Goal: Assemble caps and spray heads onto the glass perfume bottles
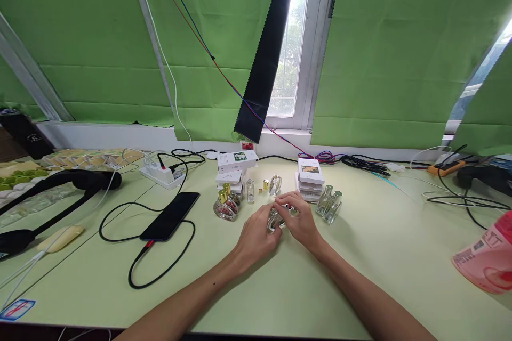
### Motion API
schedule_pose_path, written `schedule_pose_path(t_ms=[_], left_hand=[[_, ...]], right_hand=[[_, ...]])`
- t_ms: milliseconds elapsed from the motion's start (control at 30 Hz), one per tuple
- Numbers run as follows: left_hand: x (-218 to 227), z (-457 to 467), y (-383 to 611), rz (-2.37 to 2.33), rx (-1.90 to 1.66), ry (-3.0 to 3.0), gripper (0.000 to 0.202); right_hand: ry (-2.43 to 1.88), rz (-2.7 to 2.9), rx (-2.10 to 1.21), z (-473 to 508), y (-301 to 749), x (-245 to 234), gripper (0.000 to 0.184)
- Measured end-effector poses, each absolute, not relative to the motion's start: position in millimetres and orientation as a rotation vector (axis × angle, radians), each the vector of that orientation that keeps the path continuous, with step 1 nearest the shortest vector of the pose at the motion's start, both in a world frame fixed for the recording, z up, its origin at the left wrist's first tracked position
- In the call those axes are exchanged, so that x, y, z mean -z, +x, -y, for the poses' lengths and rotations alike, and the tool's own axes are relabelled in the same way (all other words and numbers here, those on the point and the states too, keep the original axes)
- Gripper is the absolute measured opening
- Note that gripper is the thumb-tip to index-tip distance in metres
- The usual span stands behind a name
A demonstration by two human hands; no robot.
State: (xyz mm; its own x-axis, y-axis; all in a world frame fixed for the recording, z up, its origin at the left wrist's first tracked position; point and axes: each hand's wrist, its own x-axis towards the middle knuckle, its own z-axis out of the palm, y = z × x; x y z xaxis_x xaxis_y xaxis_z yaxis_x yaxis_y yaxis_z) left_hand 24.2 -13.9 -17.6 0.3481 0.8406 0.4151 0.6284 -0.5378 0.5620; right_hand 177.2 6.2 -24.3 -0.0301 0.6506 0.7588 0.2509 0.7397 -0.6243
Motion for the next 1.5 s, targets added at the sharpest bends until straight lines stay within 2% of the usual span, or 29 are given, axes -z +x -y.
schedule_pose_path(t_ms=[1500], left_hand=[[14.9,15.9,24.7,-1.300,-0.983,2.306,0.040]], right_hand=[[-0.755,1.635,-0.359,-5.3,177.5,22.3,0.009]])
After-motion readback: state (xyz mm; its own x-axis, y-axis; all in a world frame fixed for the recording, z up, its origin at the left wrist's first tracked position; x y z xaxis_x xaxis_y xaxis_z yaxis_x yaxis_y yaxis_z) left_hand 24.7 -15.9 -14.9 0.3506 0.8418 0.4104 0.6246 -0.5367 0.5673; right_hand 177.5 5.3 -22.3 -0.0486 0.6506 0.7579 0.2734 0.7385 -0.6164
